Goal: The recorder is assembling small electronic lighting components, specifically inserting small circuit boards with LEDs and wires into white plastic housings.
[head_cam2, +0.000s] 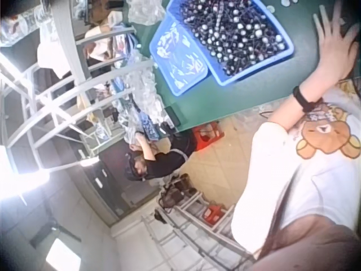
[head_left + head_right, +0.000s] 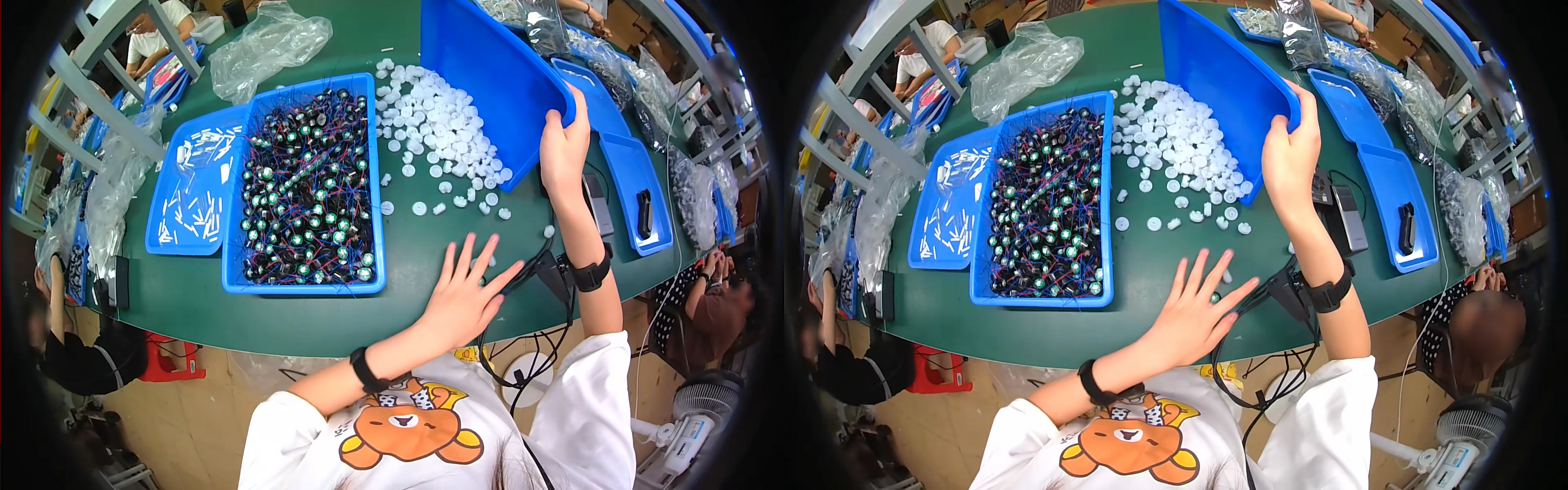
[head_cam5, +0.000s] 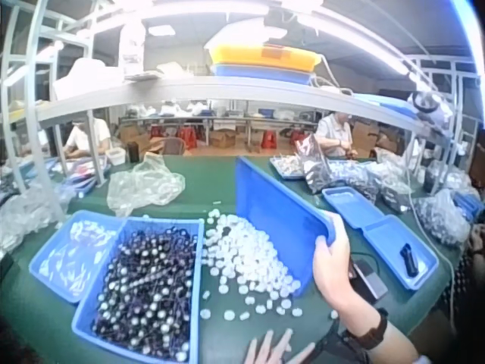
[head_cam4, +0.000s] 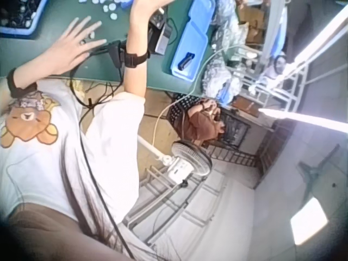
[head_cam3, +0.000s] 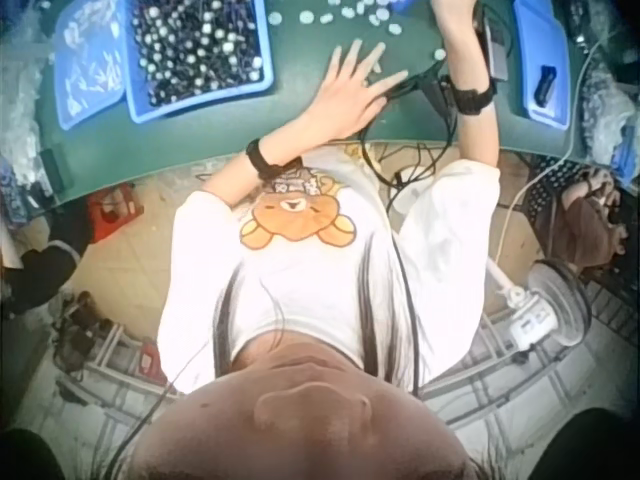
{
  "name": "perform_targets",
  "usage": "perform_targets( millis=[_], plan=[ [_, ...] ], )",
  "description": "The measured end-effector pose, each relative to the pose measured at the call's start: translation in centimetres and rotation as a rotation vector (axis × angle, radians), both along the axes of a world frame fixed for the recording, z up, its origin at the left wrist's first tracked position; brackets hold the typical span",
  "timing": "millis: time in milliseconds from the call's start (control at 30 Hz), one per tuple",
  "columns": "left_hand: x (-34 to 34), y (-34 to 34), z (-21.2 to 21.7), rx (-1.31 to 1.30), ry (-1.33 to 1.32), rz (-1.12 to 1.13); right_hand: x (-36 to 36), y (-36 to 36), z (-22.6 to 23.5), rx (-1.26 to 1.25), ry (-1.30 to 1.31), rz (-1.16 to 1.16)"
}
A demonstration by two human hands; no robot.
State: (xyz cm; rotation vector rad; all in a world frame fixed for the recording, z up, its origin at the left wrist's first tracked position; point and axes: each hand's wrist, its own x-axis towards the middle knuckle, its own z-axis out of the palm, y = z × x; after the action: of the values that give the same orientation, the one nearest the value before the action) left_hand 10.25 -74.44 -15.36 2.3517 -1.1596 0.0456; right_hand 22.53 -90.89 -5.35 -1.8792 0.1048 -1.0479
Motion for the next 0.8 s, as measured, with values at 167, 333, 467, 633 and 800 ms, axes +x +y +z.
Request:
perform_targets(
  millis=[167, 333, 467, 633, 800],
  plan=[
    [1.6, -4.3, -0.1, 0.209, -0.059, -0.131, -0.3, -0.2, 0.0, -0.058, 0.014, 0.032],
    [3.1, -6.9, -3.3, 0.123, -0.111, -0.120, -1.7, -0.5, -0.5, -0.295, 0.004, 0.166],
    [3.2, -7.0, -3.7, 0.115, -0.131, -0.126, -1.8, -1.5, -1.4, -0.541, -0.098, 0.270],
    [3.4, -6.8, -3.7, 0.047, -0.153, -0.127, -2.0, -1.6, -1.0, -0.437, -0.085, 0.219],
    [3.8, -6.3, -3.5, -0.065, -0.171, -0.166, -1.8, -2.4, -0.9, -0.290, -0.181, 0.041]
  ],
)
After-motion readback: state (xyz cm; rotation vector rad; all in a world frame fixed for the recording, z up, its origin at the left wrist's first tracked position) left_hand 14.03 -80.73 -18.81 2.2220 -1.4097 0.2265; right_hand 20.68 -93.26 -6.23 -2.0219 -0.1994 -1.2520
